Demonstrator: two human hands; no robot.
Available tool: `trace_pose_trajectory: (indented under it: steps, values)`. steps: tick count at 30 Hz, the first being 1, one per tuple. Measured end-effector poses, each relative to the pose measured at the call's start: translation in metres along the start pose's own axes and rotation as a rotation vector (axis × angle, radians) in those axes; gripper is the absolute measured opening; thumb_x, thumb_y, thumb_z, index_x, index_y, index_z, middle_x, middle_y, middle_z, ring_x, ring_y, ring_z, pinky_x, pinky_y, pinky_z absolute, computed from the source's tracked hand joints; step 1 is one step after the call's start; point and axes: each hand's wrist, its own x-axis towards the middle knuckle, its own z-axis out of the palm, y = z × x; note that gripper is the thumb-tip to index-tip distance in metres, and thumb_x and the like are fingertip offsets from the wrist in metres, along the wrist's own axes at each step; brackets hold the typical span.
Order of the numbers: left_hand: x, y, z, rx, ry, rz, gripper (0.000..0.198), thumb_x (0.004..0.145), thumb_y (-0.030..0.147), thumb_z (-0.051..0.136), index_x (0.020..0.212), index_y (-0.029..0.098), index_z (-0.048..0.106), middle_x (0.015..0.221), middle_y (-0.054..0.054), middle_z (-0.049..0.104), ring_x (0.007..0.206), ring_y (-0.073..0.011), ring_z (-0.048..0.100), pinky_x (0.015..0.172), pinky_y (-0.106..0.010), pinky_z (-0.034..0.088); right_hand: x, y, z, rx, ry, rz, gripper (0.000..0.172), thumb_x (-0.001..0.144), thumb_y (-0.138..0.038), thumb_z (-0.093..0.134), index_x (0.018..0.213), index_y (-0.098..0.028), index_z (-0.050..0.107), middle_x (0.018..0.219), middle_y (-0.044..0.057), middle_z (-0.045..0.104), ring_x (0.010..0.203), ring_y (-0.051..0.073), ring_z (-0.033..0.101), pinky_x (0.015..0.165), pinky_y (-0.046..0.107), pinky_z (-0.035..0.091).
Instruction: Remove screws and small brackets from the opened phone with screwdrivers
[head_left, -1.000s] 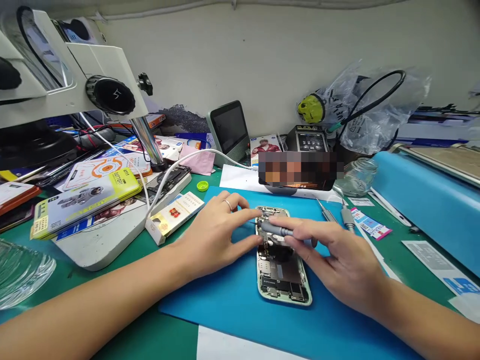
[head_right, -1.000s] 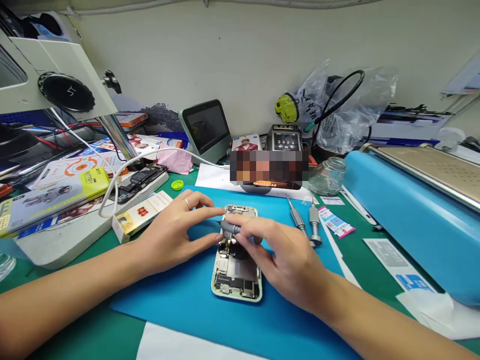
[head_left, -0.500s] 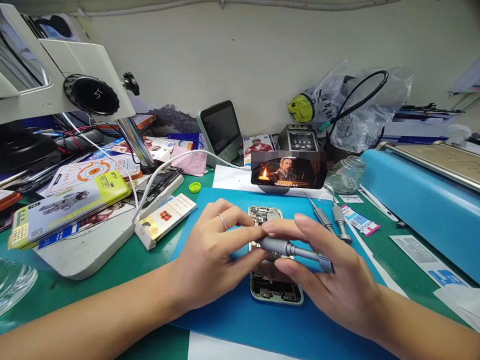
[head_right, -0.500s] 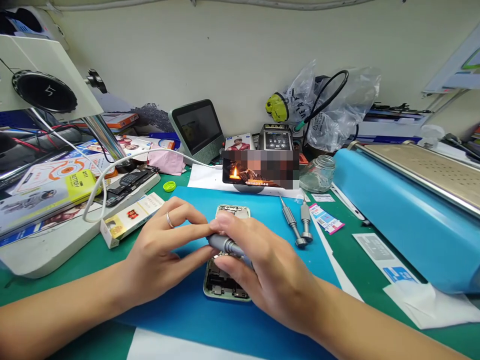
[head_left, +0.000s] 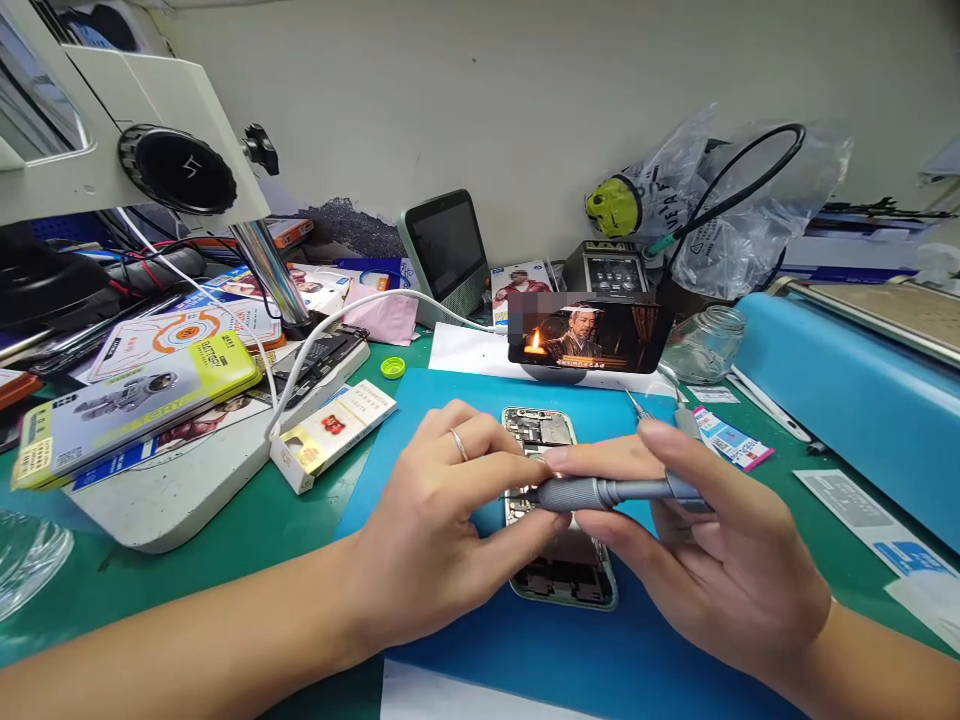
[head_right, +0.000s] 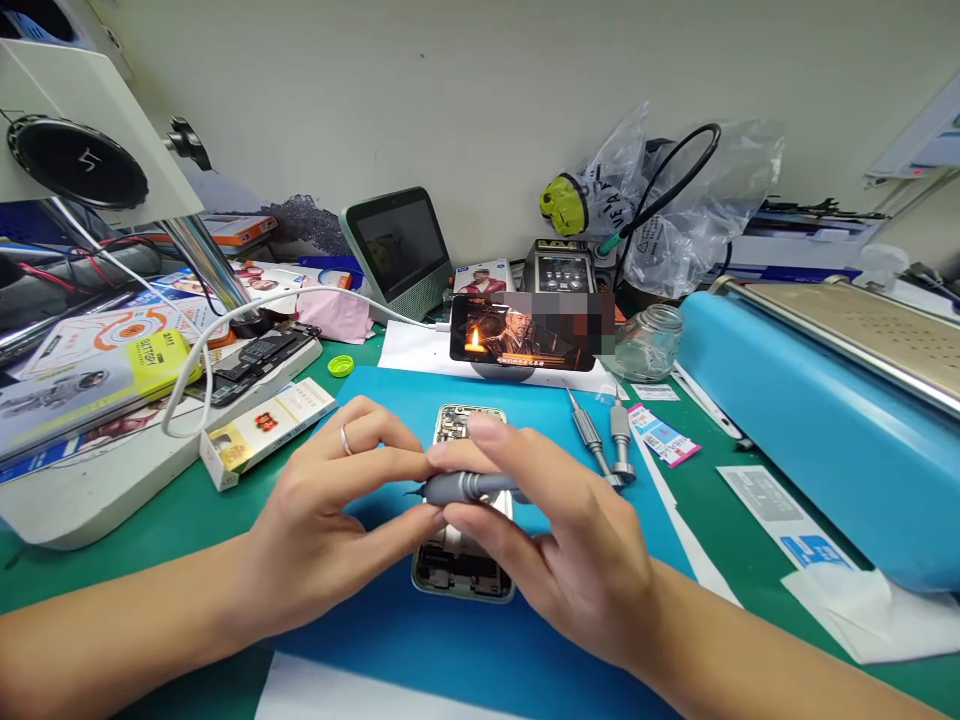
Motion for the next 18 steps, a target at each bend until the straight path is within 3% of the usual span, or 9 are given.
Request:
trace_pose_trajectory:
  steps: [4, 8, 11, 14, 18]
  values:
    - [-0.001, -0.004, 0.003, -0.020, 0.017, -0.021, 0.010, 0.093, 0.015, 0.076, 0.103, 0.017, 0.076, 0.088, 0.001, 0.066, 0.084, -0.0133, 0.057, 0.078, -0.033, 0.046, -0.002, 0.004, 0.006, 0.008, 0.024, 0.022, 0.088, 0.097, -0.005, 0.070, 0.170, -0.034, 0.030, 0.127, 0.005, 0.079, 0.112, 0.020, 0.080, 0.102, 0.035, 0.067]
    - [-0.001, -0.005, 0.005, -0.024, 0.007, -0.053, 0.007, 0.093, 0.017, 0.078, 0.100, 0.018, 0.076, 0.087, 0.002, 0.066, 0.083, -0.0126, 0.057, 0.078, -0.033, 0.045, -0.001, 0.003, 0.009, 0.086, 0.058, 0.072, 0.079, 0.095, -0.003, 0.072, 0.161, -0.035, 0.044, 0.118, 0.003, 0.079, 0.105, 0.020, 0.081, 0.093, 0.033, 0.070]
    - [-0.001, -0.005, 0.003, -0.026, -0.042, -0.090, 0.016, 0.092, 0.022, 0.080, 0.107, 0.018, 0.078, 0.093, 0.001, 0.069, 0.090, -0.0144, 0.058, 0.083, -0.033, 0.047, 0.002, 0.001, 0.009, 0.116, 0.131, 0.134, 0.067, 0.094, -0.002, 0.073, 0.149, -0.035, 0.055, 0.113, 0.002, 0.078, 0.098, 0.020, 0.082, 0.082, 0.031, 0.073]
    - [-0.001, -0.008, 0.000, 0.006, -0.101, -0.141, 0.027, 0.092, 0.024, 0.081, 0.118, 0.017, 0.077, 0.101, -0.001, 0.071, 0.097, -0.0172, 0.059, 0.087, -0.034, 0.049, 0.006, 0.003, 0.008, 0.073, 0.240, 0.197, 0.060, 0.094, -0.003, 0.073, 0.143, -0.035, 0.059, 0.109, 0.002, 0.079, 0.095, 0.021, 0.082, 0.082, 0.034, 0.073]
    - [-0.002, -0.015, -0.001, 0.080, -0.147, -0.171, 0.020, 0.095, 0.022, 0.075, 0.115, 0.018, 0.077, 0.098, -0.001, 0.071, 0.092, -0.0184, 0.059, 0.082, -0.037, 0.047, 0.013, 0.008, 0.009, 0.062, 0.281, 0.262, 0.051, 0.096, -0.009, 0.073, 0.139, -0.035, 0.060, 0.101, 0.001, 0.082, 0.091, 0.022, 0.082, 0.076, 0.035, 0.074]
